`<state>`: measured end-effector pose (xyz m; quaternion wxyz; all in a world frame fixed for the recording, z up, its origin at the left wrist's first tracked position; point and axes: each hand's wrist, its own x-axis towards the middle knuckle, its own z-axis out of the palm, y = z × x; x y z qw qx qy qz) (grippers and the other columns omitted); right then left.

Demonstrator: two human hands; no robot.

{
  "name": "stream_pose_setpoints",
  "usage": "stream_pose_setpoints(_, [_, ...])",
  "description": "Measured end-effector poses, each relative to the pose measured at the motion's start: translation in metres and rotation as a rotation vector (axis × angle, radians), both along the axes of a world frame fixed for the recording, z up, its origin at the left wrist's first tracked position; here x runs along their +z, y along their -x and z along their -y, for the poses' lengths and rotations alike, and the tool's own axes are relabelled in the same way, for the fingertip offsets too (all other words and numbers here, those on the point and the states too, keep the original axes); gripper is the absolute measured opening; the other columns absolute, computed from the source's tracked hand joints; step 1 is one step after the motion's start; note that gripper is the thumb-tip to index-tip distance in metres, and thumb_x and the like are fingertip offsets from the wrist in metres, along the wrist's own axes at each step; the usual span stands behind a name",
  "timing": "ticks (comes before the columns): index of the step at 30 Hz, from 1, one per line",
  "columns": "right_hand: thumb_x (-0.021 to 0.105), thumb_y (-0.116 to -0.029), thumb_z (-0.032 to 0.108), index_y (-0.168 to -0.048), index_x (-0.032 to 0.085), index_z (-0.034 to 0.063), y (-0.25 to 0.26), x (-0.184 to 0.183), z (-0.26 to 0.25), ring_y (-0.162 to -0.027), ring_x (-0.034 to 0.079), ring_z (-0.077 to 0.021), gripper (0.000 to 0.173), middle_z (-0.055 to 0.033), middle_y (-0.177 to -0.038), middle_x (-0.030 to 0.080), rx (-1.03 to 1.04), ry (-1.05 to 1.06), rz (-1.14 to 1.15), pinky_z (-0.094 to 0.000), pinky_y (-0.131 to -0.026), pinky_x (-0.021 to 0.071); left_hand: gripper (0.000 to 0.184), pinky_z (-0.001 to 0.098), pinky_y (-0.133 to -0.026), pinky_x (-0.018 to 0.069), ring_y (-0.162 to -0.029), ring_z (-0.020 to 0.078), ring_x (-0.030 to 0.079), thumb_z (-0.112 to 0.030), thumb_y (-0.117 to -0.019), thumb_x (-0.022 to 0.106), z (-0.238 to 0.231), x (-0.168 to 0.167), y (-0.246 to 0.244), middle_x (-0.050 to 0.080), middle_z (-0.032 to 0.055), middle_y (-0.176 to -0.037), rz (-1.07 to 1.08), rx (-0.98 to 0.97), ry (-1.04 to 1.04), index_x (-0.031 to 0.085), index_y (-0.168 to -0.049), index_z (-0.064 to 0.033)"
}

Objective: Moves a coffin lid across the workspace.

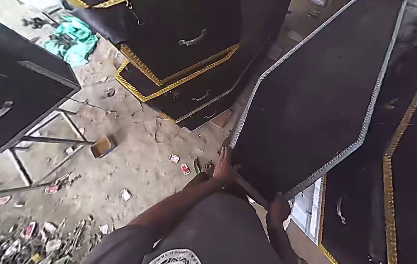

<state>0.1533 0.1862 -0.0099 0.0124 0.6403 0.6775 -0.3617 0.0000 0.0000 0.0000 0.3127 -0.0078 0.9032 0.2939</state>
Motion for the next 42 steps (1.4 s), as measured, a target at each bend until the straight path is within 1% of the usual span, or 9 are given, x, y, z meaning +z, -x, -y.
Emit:
stream_pose_setpoints(3, [0.053,-0.1073,0.031,-0.110,0.069,-0.0091,-0.008,-0.001,-0.004,-0.103,0.065,-0.0460,0.044,-0.0317,-0.107,0.068,-0.017,0.019,-0.083,-0.0655,-0.091,0.0476,0.099,0.0604,-0.104,0.0494,-0.125,0.0389,0.062,-0.047,-0.0910,0.073,0.003,0.002,0.014,0.058,0.0186,-0.145,0.124,0.116,0.010,0.017,-0.164,-0.0101])
stream_pose_setpoints(6, [0.052,-0.1074,0.031,-0.117,0.068,-0.0077,-0.004,0.003,-0.001,-0.112,0.063,-0.0465,0.042,-0.0317,-0.116,0.067,-0.075,0.055,-0.058,-0.0649,-0.097,0.0458,0.073,0.0616,-0.102,0.0490,-0.117,0.0381,0.065,-0.050,-0.0857,0.079,0.010,-0.015,0.033,0.069,0.0205,-0.124,0.195,0.189,-0.097,0.058,-0.139,-0.0056])
stream_pose_setpoints(8, [0.054,-0.1071,0.029,-0.121,0.067,-0.0060,0.001,0.002,0.000,-0.114,0.063,-0.0457,0.040,-0.0308,-0.118,0.067,-0.104,0.066,-0.084,-0.0643,-0.098,0.0459,0.054,0.0594,-0.104,0.0485,-0.120,0.0362,0.064,-0.045,-0.0914,0.075,0.007,-0.019,0.044,0.069,0.0205,-0.124,0.221,0.148,-0.127,0.068,-0.126,-0.0045])
stream_pose_setpoints(16, [0.050,-0.1076,0.037,-0.131,0.060,-0.0001,0.000,0.018,-0.014,-0.113,0.066,-0.0389,0.045,-0.0245,-0.120,0.067,-0.178,0.303,-0.057,-0.0558,-0.097,0.0510,0.053,0.0621,-0.100,0.0498,-0.118,0.0415,0.062,-0.037,-0.1000,0.068,-0.002,-0.037,0.035,0.064,0.0286,-0.126,0.085,0.182,-0.111,0.061,-0.130,0.0053])
stream_pose_setpoints(20, [0.052,-0.1069,0.035,-0.143,0.053,0.0017,-0.005,0.005,-0.009,-0.113,0.067,-0.0392,0.049,-0.0242,-0.126,0.066,-0.226,0.219,-0.139,-0.0564,-0.096,0.0529,0.052,0.0534,-0.094,0.0565,-0.110,0.0325,0.068,-0.037,-0.1059,0.057,0.004,-0.034,0.044,0.068,0.0226,-0.123,0.362,0.215,-0.296,0.052,-0.140,0.0022])
stream_pose_setpoints(23, [0.048,-0.1077,0.035,-0.149,0.047,0.0003,-0.007,-0.006,-0.002,-0.124,0.062,-0.0369,0.054,-0.0242,-0.140,0.059,-0.246,0.175,-0.206,-0.0540,-0.104,0.0493,0.059,0.0577,-0.094,0.0566,-0.117,0.0341,0.066,-0.049,-0.1088,0.042,0.013,-0.034,0.054,0.064,0.0207,-0.133,0.609,0.163,-0.335,0.040,-0.152,-0.0084])
stream_pose_setpoints(28, [0.047,-0.1074,0.039,-0.154,0.040,-0.0004,-0.007,-0.012,0.003,-0.124,0.063,-0.0363,0.061,-0.0233,-0.149,0.052,-0.251,0.171,-0.182,-0.0506,-0.104,0.0511,0.067,0.0670,-0.095,0.0509,-0.122,0.0428,0.060,-0.052,-0.1032,0.056,0.011,-0.037,0.044,0.059,0.0280,-0.136,0.264,0.086,-0.115,0.049,-0.146,-0.0002])
stream_pose_setpoints(35, [0.051,-0.1061,0.041,-0.150,0.047,0.0011,-0.003,-0.022,0.010,-0.125,0.062,-0.0361,0.060,-0.0218,-0.142,0.058,-0.268,0.026,-0.160,-0.0514,-0.106,0.0489,0.075,0.0662,-0.098,0.0484,-0.113,0.0470,0.066,-0.061,-0.1053,0.041,0.009,-0.055,0.036,0.069,0.0319,-0.114,-0.059,-0.105,0.105,0.068,-0.118,0.0078])
stream_pose_setpoints(42, [0.054,-0.1051,0.036,-0.145,0.048,-0.0029,-0.001,-0.018,0.008,-0.128,0.059,-0.0376,0.056,-0.0250,-0.142,0.055,-0.253,0.002,-0.166,-0.0502,-0.107,0.0485,0.073,0.0659,-0.101,0.0474,-0.117,0.0465,0.065,-0.061,-0.1045,0.043,0.008,-0.050,0.039,0.069,0.0304,-0.120,-0.024,-0.090,0.109,0.066,-0.127,0.0039])
